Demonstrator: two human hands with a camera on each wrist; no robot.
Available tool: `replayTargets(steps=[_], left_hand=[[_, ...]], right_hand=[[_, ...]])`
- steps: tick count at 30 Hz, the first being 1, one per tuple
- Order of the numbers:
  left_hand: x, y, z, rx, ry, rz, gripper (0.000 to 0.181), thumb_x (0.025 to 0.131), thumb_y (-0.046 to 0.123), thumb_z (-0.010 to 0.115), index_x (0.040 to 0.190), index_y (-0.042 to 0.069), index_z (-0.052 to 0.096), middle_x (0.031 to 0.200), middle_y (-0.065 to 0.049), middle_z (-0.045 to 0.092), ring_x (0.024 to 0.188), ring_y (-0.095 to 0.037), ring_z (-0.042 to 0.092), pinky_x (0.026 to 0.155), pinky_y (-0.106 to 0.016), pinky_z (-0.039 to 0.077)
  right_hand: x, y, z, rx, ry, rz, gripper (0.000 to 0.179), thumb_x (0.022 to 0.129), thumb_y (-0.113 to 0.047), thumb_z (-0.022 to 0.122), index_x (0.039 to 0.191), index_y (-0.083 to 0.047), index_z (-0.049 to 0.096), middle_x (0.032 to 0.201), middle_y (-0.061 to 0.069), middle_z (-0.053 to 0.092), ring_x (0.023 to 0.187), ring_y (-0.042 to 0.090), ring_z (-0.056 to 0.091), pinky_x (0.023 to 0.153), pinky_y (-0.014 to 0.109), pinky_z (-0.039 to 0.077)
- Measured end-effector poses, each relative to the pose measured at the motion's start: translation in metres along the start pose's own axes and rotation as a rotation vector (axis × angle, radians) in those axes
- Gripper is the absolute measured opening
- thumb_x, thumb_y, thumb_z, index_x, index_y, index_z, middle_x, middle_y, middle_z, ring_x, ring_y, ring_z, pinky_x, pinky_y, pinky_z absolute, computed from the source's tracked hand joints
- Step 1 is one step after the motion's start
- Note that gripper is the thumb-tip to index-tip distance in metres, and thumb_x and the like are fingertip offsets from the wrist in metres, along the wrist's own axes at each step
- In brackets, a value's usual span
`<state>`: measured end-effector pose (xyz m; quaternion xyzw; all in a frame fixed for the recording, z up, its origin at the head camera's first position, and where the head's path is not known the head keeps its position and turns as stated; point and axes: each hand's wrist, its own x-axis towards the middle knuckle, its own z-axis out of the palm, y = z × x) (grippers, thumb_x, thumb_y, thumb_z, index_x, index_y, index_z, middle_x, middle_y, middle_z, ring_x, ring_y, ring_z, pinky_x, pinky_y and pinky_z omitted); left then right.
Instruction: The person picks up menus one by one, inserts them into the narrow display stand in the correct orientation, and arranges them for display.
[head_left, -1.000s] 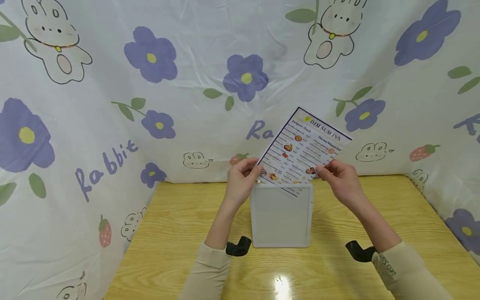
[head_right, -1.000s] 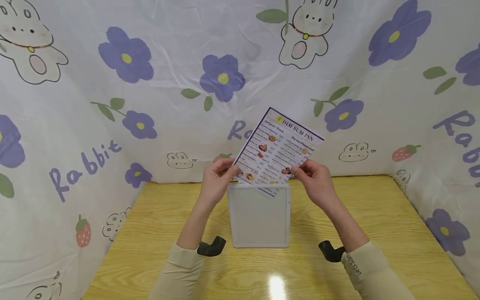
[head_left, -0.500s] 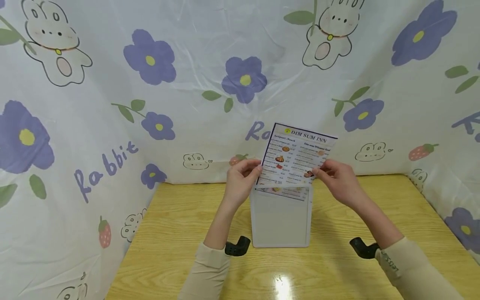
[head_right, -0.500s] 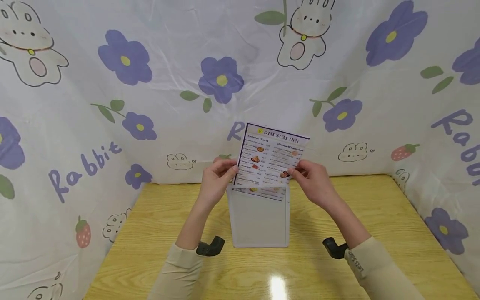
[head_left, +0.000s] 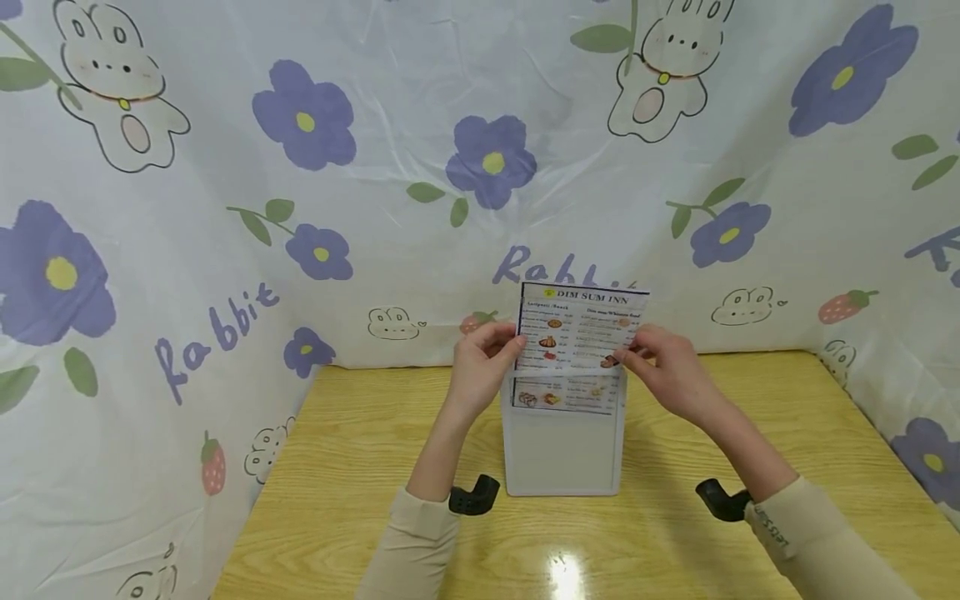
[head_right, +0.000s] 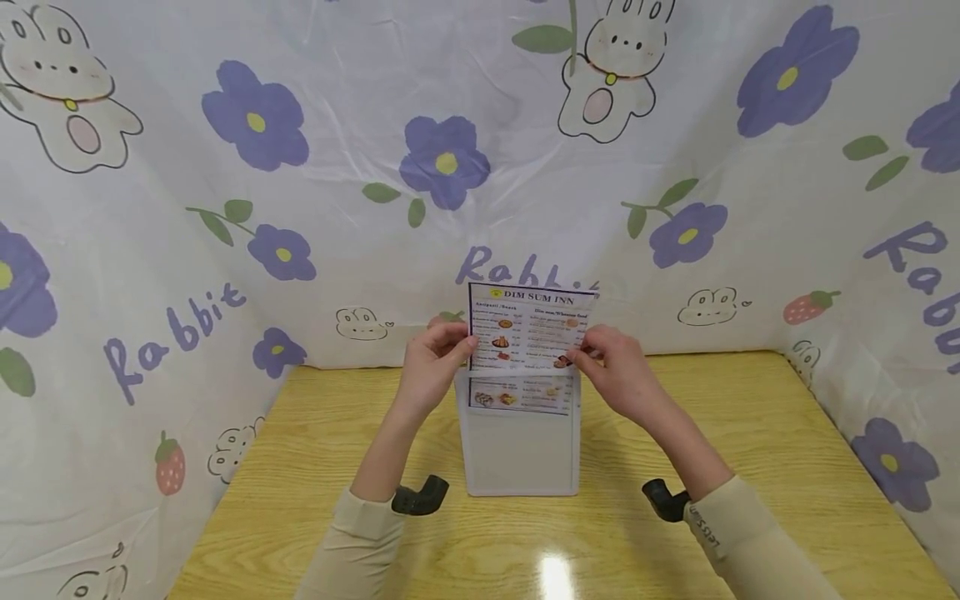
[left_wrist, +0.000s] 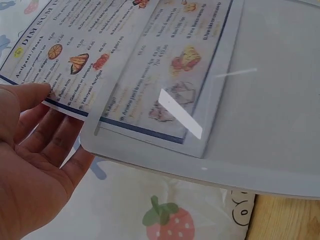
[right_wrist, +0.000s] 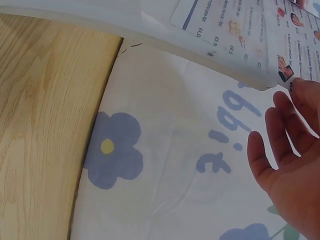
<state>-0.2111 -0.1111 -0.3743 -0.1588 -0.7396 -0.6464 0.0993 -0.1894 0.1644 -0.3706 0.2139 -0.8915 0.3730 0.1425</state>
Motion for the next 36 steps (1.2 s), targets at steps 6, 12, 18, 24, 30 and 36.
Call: replayTargets(steps=[6, 12, 18, 24, 30, 36], left_hand=[[0.002, 0.002, 0.000, 0.023, -0.006, 0.017, 0.019, 0.098, 0.007, 0.070, 0.112, -0.005, 0.072, 0.098, -0.014, 0.072, 0.083, -0.018, 0.067, 0.071, -0.023, 0.055], [0.001, 0.002, 0.000, 0.013, -0.021, 0.042, 0.018, 0.098, 0.007, 0.070, 0.112, -0.004, 0.073, 0.096, -0.014, 0.073, 0.081, -0.024, 0.068, 0.067, -0.026, 0.056], [-0.002, 0.002, -0.001, -0.008, -0.015, 0.037, 0.020, 0.097, 0.005, 0.071, 0.115, -0.004, 0.072, 0.099, -0.019, 0.072, 0.086, -0.034, 0.068, 0.069, -0.023, 0.054], [-0.003, -0.001, -0.001, -0.013, -0.008, 0.033, 0.017, 0.097, 0.006, 0.071, 0.111, -0.004, 0.073, 0.099, -0.018, 0.073, 0.085, -0.033, 0.069, 0.070, -0.024, 0.055], [-0.005, -0.003, -0.002, -0.004, -0.017, 0.031, 0.012, 0.098, 0.005, 0.070, 0.106, -0.003, 0.072, 0.096, -0.015, 0.073, 0.081, -0.027, 0.068, 0.068, -0.027, 0.056], [-0.006, -0.005, -0.003, 0.010, -0.027, 0.024, 0.012, 0.098, 0.006, 0.069, 0.105, -0.002, 0.073, 0.094, -0.013, 0.073, 0.077, -0.021, 0.065, 0.065, -0.026, 0.054]], right_hand=[[-0.001, 0.000, 0.003, -0.011, -0.016, -0.034, 0.006, 0.097, -0.004, 0.070, 0.097, -0.005, 0.075, 0.108, 0.010, 0.068, 0.100, 0.030, 0.065, 0.080, 0.049, 0.056], [-0.003, 0.001, 0.007, -0.004, -0.034, -0.041, 0.005, 0.097, -0.005, 0.071, 0.094, -0.008, 0.074, 0.112, 0.008, 0.068, 0.099, 0.027, 0.062, 0.074, 0.040, 0.047], [-0.006, 0.003, 0.010, -0.004, -0.051, -0.023, 0.009, 0.097, -0.004, 0.071, 0.091, -0.011, 0.072, 0.114, 0.007, 0.067, 0.101, 0.030, 0.064, 0.077, 0.043, 0.046], [-0.007, 0.003, 0.011, -0.022, -0.053, -0.014, 0.007, 0.096, -0.005, 0.071, 0.090, -0.009, 0.070, 0.114, 0.008, 0.066, 0.099, 0.030, 0.062, 0.078, 0.048, 0.048], [-0.009, 0.003, 0.012, -0.015, -0.040, -0.007, 0.005, 0.098, -0.009, 0.071, 0.094, -0.006, 0.071, 0.112, 0.008, 0.066, 0.100, 0.030, 0.063, 0.078, 0.052, 0.050], [-0.010, 0.003, 0.012, -0.007, -0.037, 0.011, 0.003, 0.097, -0.010, 0.072, 0.096, -0.006, 0.072, 0.112, 0.008, 0.066, 0.102, 0.032, 0.062, 0.082, 0.055, 0.051]])
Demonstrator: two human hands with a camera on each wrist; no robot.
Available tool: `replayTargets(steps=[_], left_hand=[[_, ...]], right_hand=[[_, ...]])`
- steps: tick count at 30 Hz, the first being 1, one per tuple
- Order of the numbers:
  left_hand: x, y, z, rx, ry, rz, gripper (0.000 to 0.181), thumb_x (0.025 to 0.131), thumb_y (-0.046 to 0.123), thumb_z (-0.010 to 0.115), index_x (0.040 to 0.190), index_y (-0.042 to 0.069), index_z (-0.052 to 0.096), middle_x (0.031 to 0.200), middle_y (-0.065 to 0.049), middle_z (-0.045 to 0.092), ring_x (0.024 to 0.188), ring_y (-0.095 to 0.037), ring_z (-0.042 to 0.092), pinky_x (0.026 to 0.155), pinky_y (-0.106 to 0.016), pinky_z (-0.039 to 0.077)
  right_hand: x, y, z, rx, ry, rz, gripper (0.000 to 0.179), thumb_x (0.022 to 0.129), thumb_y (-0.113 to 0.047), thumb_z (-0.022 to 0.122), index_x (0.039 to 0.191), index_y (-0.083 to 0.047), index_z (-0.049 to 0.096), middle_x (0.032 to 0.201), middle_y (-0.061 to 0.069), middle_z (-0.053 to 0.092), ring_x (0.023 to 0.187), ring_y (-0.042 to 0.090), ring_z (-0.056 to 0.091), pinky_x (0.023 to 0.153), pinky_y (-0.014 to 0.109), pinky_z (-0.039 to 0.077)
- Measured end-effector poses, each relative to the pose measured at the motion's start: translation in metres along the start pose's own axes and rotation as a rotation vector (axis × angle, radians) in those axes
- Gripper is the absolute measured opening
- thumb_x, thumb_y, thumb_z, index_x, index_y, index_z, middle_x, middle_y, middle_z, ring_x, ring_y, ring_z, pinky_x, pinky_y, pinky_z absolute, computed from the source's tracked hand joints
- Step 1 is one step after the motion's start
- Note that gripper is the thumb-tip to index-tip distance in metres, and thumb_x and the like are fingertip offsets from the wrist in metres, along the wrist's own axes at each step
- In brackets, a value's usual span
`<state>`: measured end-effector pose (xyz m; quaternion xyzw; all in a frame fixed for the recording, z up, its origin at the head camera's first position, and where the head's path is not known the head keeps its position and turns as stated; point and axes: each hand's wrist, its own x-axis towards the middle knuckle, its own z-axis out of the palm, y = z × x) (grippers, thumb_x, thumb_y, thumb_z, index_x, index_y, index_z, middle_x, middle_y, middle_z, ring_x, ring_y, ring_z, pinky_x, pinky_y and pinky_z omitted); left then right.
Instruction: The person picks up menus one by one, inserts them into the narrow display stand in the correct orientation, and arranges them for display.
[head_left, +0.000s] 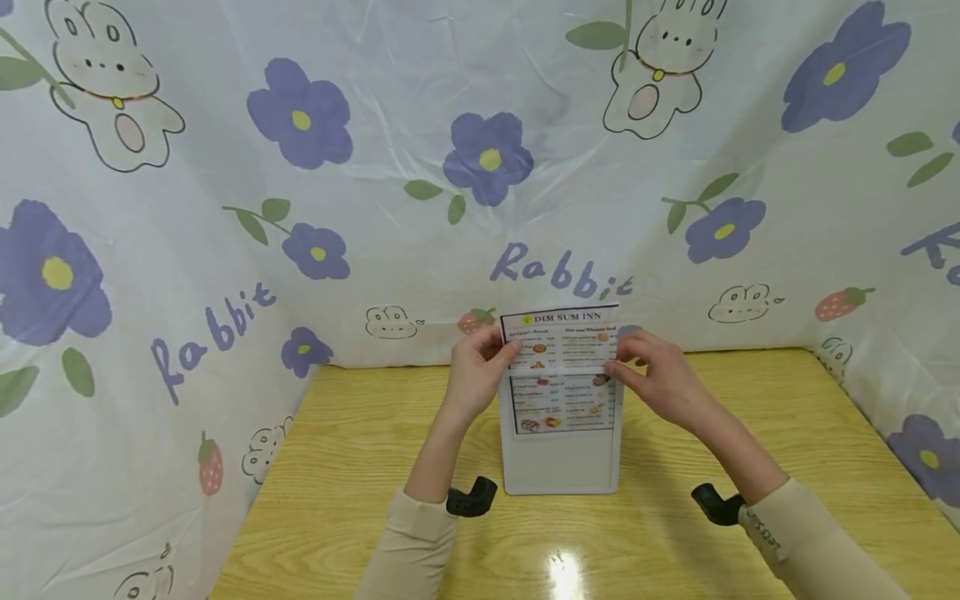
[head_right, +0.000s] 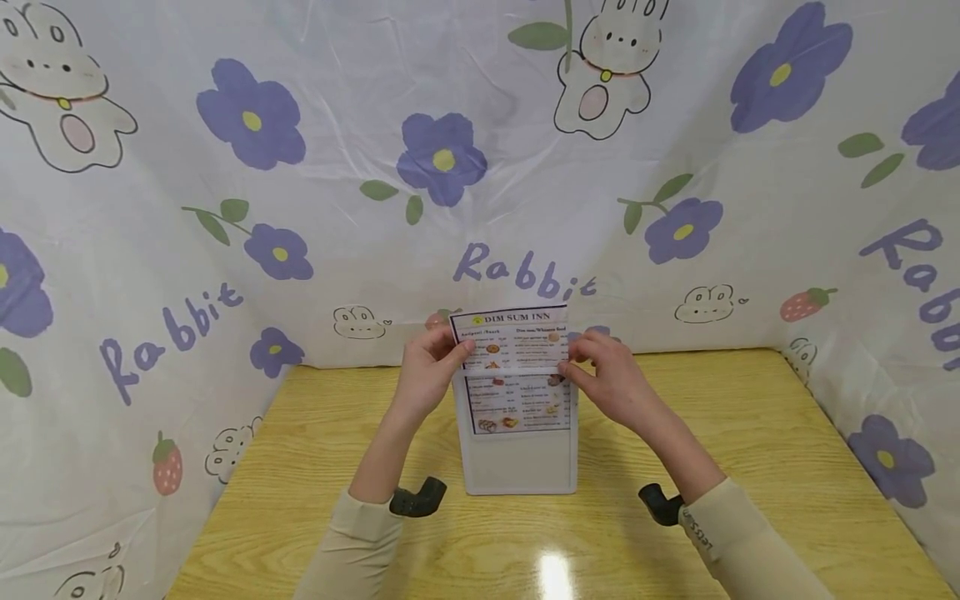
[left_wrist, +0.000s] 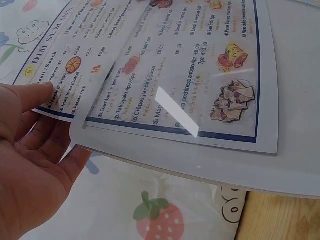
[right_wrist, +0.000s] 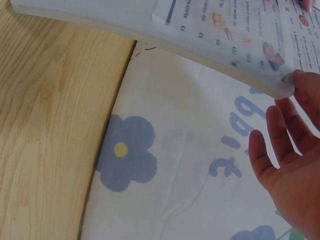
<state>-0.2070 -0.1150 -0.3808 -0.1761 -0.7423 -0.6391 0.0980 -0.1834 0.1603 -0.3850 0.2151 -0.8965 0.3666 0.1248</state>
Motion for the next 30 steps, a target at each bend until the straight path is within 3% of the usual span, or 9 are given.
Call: replayTargets(steps=[9, 18, 30], left_hand=[[-0.0022, -0.0078, 0.0018, 0.024, 0.008, -0.053, 0.012, 0.098, 0.009, 0.070, 0.102, -0.002, 0.074, 0.093, -0.012, 0.074, 0.081, -0.020, 0.065, 0.070, -0.027, 0.056], [-0.0036, -0.0089, 0.0022, 0.021, 0.019, -0.085, 0.013, 0.098, 0.006, 0.070, 0.104, -0.004, 0.074, 0.098, -0.017, 0.074, 0.088, -0.027, 0.069, 0.077, -0.047, 0.060], [-0.0044, -0.0097, -0.0052, 0.039, -0.018, -0.108, 0.016, 0.099, 0.012, 0.070, 0.106, -0.001, 0.076, 0.096, -0.012, 0.074, 0.086, -0.023, 0.070, 0.075, -0.034, 0.060]], right_hand=[[0.0011, -0.0007, 0.0000, -0.002, 0.002, 0.010, 0.004, 0.097, -0.007, 0.072, 0.093, -0.007, 0.069, 0.111, 0.007, 0.066, 0.101, 0.031, 0.062, 0.083, 0.049, 0.050], [0.0027, -0.0018, -0.0004, 0.012, 0.014, 0.011, 0.008, 0.099, -0.012, 0.070, 0.093, -0.007, 0.072, 0.110, 0.006, 0.067, 0.099, 0.029, 0.063, 0.082, 0.050, 0.049], [0.0070, -0.0058, -0.0028, 0.049, 0.061, -0.008, 0.003, 0.098, -0.008, 0.071, 0.097, -0.005, 0.073, 0.106, 0.006, 0.069, 0.095, 0.025, 0.064, 0.083, 0.048, 0.053]])
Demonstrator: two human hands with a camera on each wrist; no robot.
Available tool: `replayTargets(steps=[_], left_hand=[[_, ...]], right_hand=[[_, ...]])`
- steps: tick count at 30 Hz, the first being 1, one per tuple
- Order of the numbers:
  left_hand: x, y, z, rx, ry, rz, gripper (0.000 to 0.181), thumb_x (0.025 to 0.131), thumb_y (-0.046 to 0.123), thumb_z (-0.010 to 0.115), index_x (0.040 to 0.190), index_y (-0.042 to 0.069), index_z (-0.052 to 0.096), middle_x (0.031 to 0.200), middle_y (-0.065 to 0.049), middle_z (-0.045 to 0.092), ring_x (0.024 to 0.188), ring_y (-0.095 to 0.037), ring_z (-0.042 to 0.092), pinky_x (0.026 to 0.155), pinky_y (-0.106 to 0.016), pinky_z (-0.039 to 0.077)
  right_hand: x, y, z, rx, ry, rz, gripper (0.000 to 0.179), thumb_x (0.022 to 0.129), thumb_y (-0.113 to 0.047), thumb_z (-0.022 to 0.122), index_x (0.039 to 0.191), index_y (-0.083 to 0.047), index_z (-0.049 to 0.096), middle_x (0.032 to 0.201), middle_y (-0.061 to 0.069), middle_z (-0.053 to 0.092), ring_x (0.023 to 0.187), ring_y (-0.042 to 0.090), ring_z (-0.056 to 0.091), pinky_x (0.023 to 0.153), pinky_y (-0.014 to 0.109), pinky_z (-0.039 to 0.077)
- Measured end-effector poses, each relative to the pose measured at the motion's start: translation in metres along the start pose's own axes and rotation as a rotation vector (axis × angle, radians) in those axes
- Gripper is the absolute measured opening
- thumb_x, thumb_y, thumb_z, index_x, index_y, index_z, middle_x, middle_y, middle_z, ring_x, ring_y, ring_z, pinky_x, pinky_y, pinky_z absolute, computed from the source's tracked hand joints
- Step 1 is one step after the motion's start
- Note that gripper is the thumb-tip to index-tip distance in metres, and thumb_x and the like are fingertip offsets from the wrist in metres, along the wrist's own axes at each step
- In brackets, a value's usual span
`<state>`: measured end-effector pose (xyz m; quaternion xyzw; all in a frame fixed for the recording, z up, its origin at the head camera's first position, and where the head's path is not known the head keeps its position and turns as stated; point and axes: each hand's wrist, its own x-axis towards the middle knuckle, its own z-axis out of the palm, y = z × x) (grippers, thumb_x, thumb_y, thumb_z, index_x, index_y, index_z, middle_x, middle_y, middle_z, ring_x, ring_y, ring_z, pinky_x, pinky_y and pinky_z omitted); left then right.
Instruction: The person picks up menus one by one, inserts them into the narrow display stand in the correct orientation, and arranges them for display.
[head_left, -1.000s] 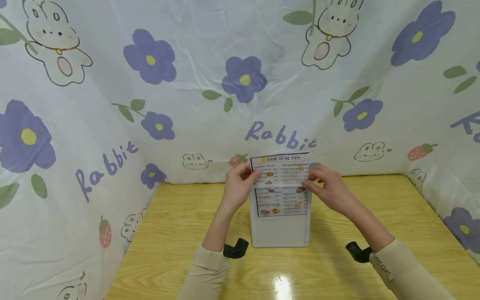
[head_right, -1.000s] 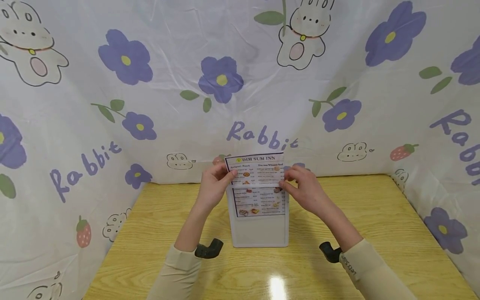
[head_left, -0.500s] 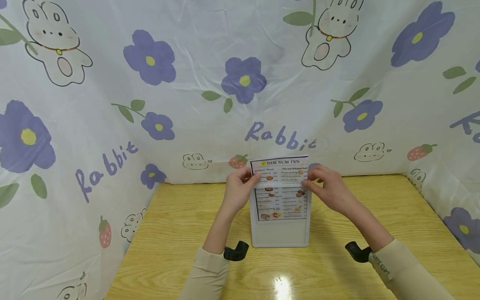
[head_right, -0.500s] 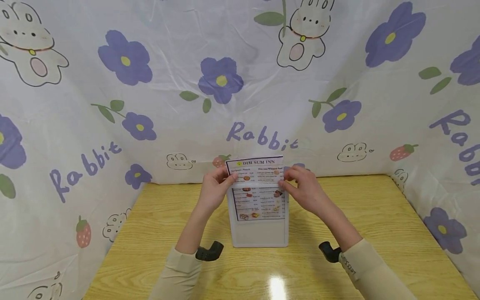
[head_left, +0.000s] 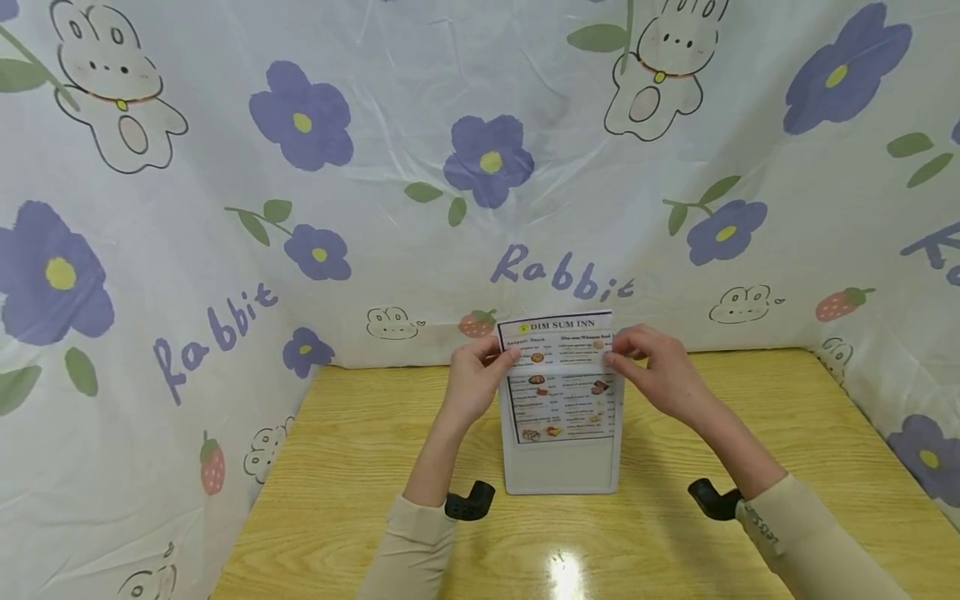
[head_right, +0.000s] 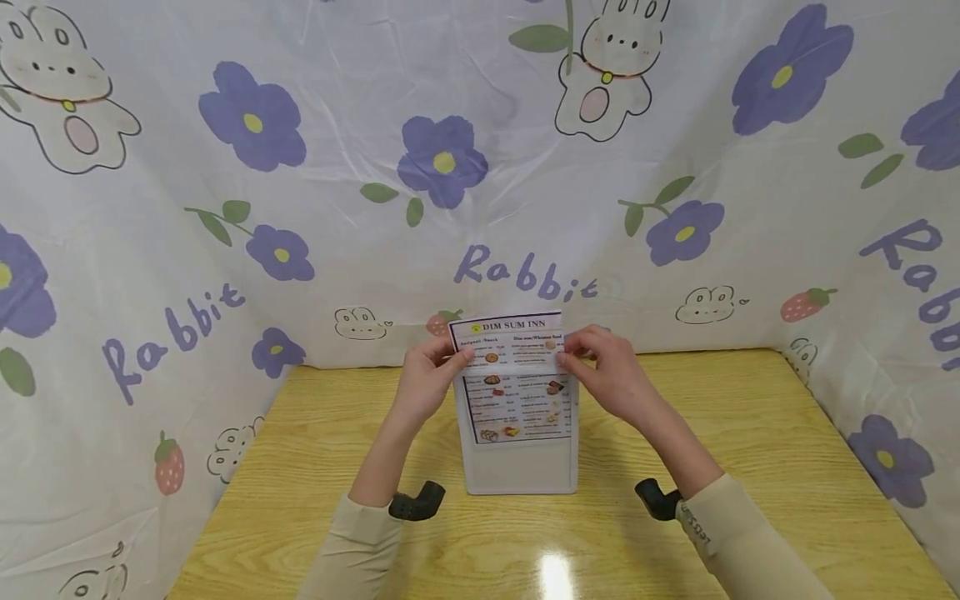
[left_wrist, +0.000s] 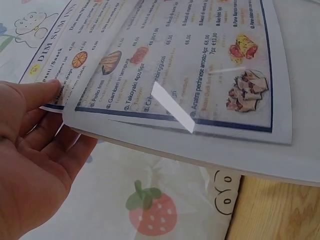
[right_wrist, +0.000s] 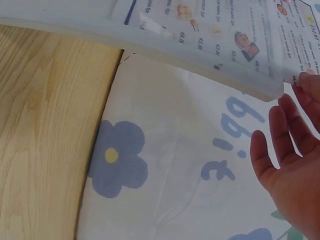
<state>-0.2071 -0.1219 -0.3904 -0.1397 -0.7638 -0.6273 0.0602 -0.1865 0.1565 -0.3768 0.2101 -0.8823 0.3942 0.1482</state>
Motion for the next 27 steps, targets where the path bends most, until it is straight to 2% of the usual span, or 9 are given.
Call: replayTargets(steps=[5, 11, 27], left_hand=[[-0.001, 0.002, -0.003, 0.027, -0.020, -0.006, 0.016, 0.100, 0.011, 0.069, 0.109, 0.000, 0.076, 0.098, -0.012, 0.075, 0.088, -0.024, 0.071, 0.075, -0.034, 0.060], [-0.002, -0.002, -0.003, 0.026, -0.047, 0.010, 0.013, 0.099, 0.007, 0.069, 0.105, -0.003, 0.076, 0.099, -0.015, 0.075, 0.091, -0.027, 0.074, 0.079, -0.035, 0.061], [-0.007, -0.009, -0.002, 0.056, -0.060, -0.023, 0.011, 0.098, 0.008, 0.070, 0.101, -0.002, 0.076, 0.097, -0.013, 0.075, 0.092, -0.026, 0.074, 0.081, -0.035, 0.061]], right_hand=[[0.003, -0.003, 0.001, -0.002, 0.013, -0.004, 0.005, 0.098, -0.008, 0.071, 0.094, -0.006, 0.071, 0.102, 0.006, 0.068, 0.094, 0.025, 0.064, 0.082, 0.047, 0.055], [0.004, -0.006, 0.001, -0.002, 0.023, -0.010, 0.009, 0.097, -0.007, 0.072, 0.090, -0.007, 0.067, 0.100, 0.006, 0.068, 0.090, 0.023, 0.064, 0.079, 0.043, 0.055], [-0.001, -0.005, 0.004, 0.003, 0.010, 0.011, 0.010, 0.099, -0.009, 0.070, 0.089, -0.009, 0.066, 0.099, 0.004, 0.067, 0.093, 0.025, 0.065, 0.082, 0.046, 0.054]])
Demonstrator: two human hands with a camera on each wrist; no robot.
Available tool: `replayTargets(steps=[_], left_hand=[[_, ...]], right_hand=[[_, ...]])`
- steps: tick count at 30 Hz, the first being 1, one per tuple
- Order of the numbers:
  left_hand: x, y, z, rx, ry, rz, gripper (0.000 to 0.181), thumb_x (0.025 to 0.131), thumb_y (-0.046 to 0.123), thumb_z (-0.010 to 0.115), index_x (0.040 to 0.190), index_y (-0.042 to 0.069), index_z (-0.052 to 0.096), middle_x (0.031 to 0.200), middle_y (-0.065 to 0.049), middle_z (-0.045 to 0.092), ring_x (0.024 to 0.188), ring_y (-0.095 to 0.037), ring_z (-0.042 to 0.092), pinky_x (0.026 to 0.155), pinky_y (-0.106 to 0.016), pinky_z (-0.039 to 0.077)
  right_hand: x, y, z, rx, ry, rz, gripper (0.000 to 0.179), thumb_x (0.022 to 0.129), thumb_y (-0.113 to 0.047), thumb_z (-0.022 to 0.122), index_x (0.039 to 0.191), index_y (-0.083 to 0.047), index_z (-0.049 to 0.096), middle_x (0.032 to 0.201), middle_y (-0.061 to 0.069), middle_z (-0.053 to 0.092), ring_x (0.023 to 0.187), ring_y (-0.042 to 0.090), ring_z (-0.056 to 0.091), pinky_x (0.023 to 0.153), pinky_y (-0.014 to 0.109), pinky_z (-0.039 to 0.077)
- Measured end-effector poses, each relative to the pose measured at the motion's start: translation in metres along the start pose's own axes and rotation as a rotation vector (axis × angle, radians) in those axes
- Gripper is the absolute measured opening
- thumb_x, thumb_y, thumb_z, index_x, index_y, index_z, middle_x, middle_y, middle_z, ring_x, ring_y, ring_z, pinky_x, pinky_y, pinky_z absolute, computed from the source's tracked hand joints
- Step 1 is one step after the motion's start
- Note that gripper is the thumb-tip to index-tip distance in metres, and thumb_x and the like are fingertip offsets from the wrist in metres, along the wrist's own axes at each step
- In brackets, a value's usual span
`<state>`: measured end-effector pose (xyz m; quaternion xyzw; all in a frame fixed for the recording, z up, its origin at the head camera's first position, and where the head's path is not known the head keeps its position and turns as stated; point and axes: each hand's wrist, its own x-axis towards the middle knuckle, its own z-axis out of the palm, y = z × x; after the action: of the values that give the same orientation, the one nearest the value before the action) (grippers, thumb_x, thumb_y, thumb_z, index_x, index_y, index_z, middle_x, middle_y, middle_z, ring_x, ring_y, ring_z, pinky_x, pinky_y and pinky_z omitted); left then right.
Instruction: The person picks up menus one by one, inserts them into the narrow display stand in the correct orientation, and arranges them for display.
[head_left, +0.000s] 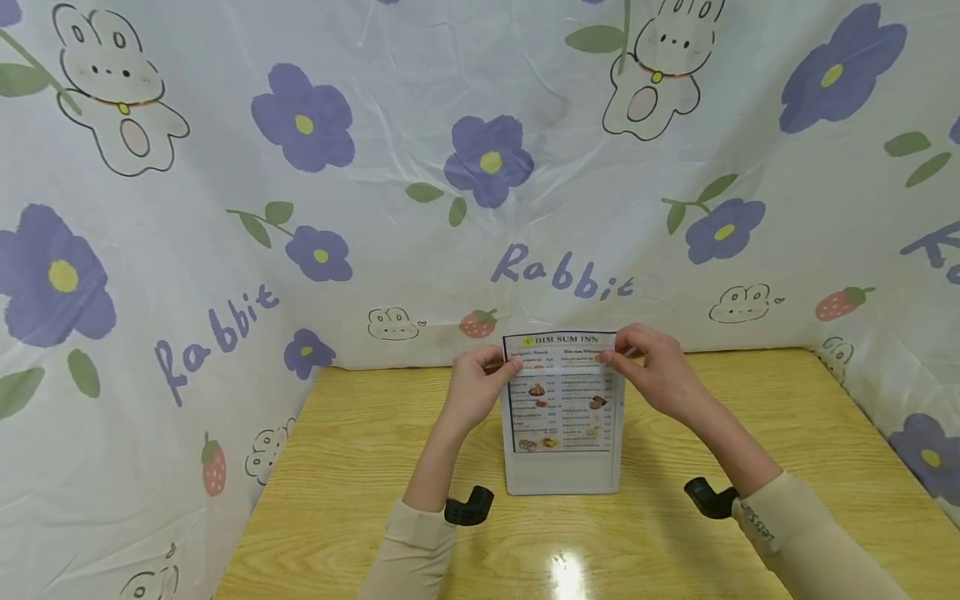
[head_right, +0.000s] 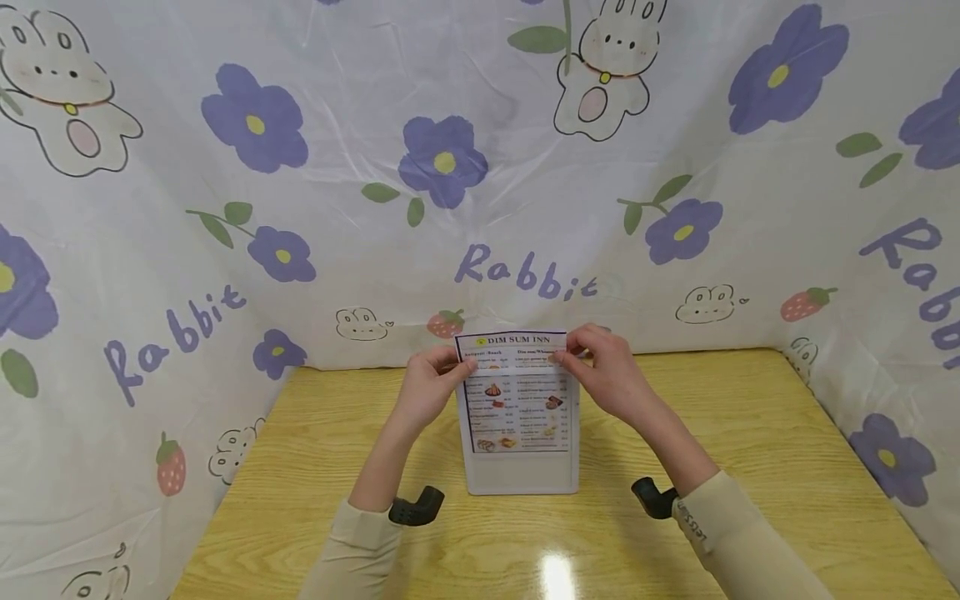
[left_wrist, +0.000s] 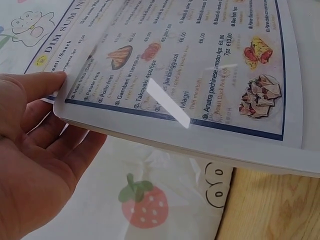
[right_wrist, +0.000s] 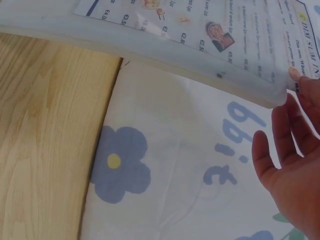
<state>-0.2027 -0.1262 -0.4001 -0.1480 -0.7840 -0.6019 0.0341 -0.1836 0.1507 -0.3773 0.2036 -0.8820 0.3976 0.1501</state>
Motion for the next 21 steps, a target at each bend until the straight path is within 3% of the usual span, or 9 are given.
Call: replayTargets(steps=[13, 21], left_hand=[[0.0010, 0.0006, -0.0004, -0.027, 0.012, 0.008, 0.016, 0.098, 0.013, 0.071, 0.108, 0.001, 0.074, 0.104, -0.011, 0.074, 0.095, -0.025, 0.071, 0.084, -0.039, 0.059], [0.0030, 0.0080, -0.0010, -0.049, 0.015, 0.029, 0.016, 0.099, 0.017, 0.071, 0.107, 0.004, 0.074, 0.100, -0.009, 0.071, 0.087, -0.023, 0.070, 0.077, -0.036, 0.059]], right_hand=[[-0.0050, 0.0051, 0.0031, -0.008, -0.012, 0.008, 0.014, 0.099, -0.009, 0.070, 0.086, -0.011, 0.064, 0.095, 0.001, 0.065, 0.089, 0.023, 0.064, 0.079, 0.044, 0.054], [-0.0075, 0.0076, 0.0057, -0.018, -0.025, 0.018, 0.013, 0.099, -0.008, 0.070, 0.087, -0.010, 0.066, 0.095, 0.002, 0.064, 0.090, 0.022, 0.063, 0.082, 0.047, 0.053]])
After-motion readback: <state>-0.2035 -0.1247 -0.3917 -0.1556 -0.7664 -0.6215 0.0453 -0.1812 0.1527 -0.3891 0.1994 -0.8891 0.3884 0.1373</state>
